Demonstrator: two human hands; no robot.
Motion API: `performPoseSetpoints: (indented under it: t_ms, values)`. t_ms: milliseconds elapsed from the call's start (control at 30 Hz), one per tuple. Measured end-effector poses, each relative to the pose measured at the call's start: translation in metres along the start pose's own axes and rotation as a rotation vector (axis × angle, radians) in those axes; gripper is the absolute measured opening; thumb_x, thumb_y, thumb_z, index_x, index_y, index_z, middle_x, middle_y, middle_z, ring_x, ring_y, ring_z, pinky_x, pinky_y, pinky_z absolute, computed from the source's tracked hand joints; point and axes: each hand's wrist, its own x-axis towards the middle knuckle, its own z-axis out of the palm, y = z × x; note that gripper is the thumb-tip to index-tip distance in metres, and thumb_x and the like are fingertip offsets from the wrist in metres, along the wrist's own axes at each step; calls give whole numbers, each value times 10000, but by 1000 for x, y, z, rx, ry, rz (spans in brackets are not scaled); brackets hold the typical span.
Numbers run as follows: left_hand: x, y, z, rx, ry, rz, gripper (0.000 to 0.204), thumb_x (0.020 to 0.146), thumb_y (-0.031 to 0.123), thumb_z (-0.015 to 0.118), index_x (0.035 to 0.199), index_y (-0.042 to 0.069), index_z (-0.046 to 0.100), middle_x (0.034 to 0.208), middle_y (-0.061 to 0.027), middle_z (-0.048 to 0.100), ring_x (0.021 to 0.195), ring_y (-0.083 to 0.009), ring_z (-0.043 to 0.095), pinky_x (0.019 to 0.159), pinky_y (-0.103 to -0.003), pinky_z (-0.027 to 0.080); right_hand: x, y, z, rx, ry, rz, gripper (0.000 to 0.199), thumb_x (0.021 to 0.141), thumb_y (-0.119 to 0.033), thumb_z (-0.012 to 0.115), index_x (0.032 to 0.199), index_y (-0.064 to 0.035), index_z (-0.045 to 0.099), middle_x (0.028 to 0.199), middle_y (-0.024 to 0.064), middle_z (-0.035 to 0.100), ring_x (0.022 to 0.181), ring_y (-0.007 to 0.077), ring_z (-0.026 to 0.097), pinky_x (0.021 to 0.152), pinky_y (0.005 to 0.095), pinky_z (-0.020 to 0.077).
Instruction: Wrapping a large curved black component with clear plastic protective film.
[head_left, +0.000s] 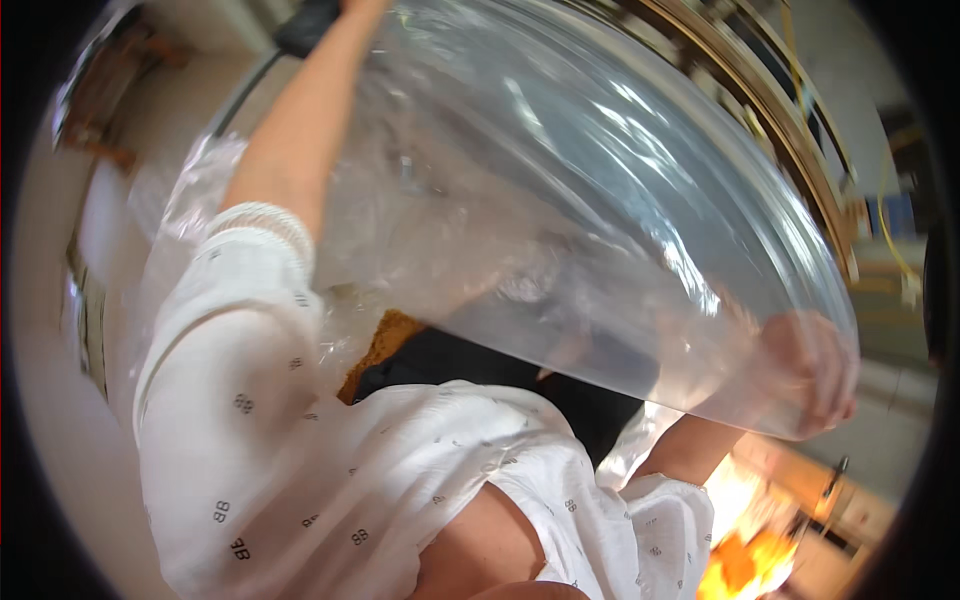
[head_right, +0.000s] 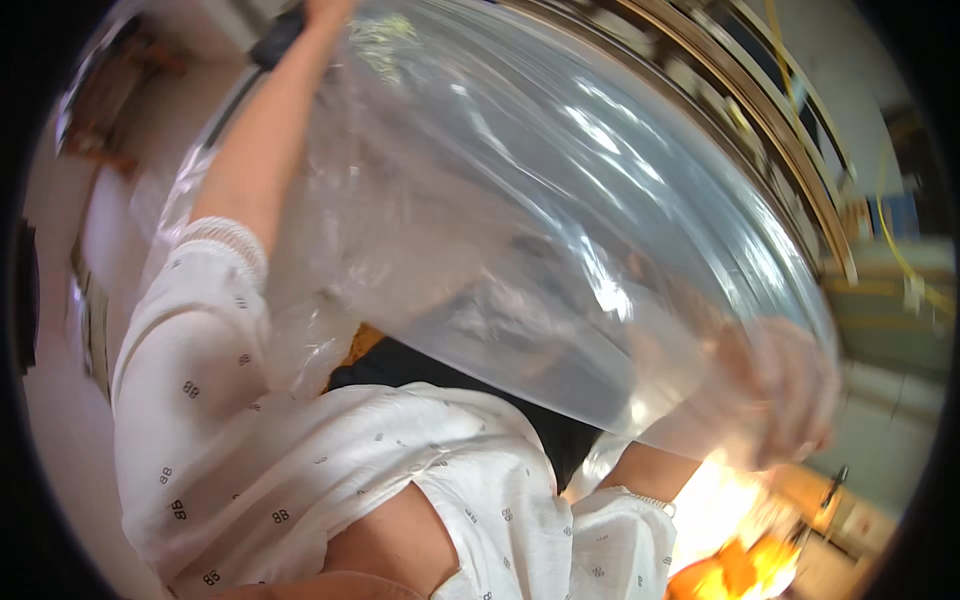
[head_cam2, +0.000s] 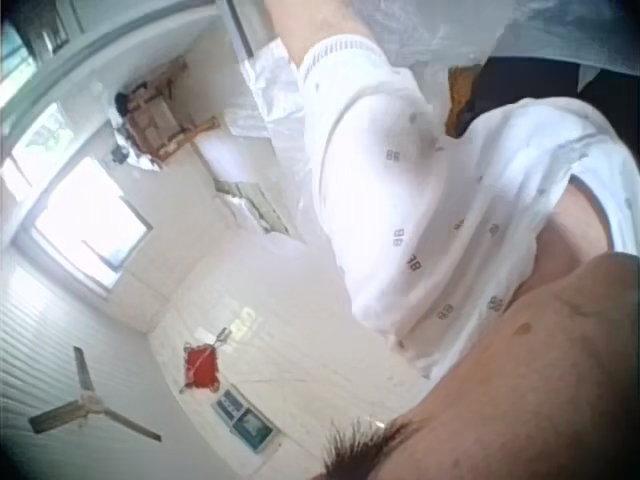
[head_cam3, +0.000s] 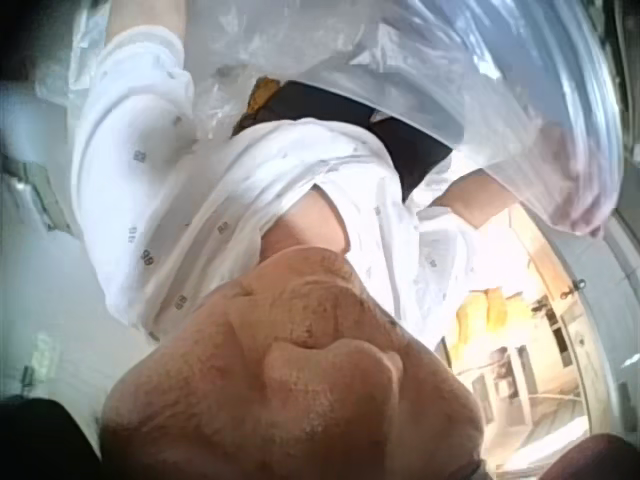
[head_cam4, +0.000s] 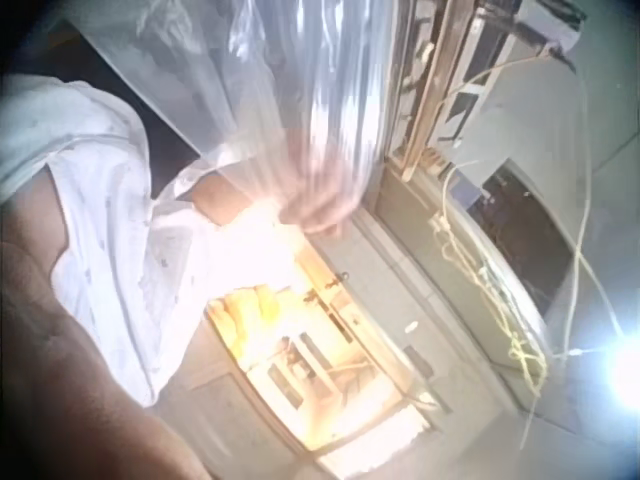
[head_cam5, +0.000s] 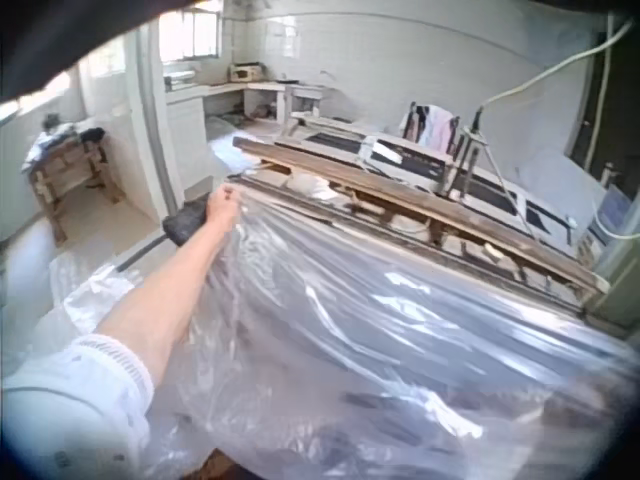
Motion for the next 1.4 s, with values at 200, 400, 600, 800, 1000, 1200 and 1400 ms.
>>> performPoseSetpoints:
  t_ms: [200,400,600,800,1000,1200,1400]
  values:
    - [36,-52,15,31,-153,-6,393,788,423,629,999,91,630,973,-76,650,918,-202,611,808,-318,458,-86,-109,64,397,376,-330,64,816,-123,580,876,-102,590,882,5,638,713,73,573,740,284,435]
    - [85,-102,-21,107,-178,220,422,837,413,591,1019,33,610,976,-105,642,879,-208,617,770,-309,471,-205,-186,77,1875,26,-530,236,771,-66,567,1003,-40,605,967,56,625,802,180,590,760,309,462]
    - [-2,18,35,243,-356,346,386,856,392,561,995,35,599,947,-109,629,857,-227,596,775,-338,445,-229,-440,168,2631,-1131,-831,230,751,-76,526,965,-10,580,831,140,610,773,240,576,726,316,440]
    - [33,-56,10,350,-100,244,397,845,369,545,1016,14,589,985,-167,616,921,-332,579,816,-387,438,-112,-356,38,2756,-389,61,386,726,-166,693,1083,-148,545,1025,62,574,1012,277,542,846,382,434]
    - [130,-160,-122,1073,-83,332,416,875,349,427,1000,-4,608,994,-229,602,931,-413,565,775,-485,452,-203,-287,-59,3050,-309,-740,529,653,-60,706,1142,-102,508,1195,115,481,1083,289,489,915,385,403]
    - [119,-183,-112,1075,-221,354,394,850,331,444,970,-8,605,965,-230,603,920,-417,568,765,-493,452,-172,-305,-82,3181,-730,-1091,400,743,-197,651,1107,-82,532,1151,113,495,1035,317,480,868,386,414]
    - [158,-195,-139,936,-133,178,379,854,331,426,962,4,584,1001,-244,581,927,-436,546,775,-498,430,-117,-293,-158,3138,-315,-403,329,753,-322,664,967,-85,585,1097,69,518,975,301,491,842,379,413]
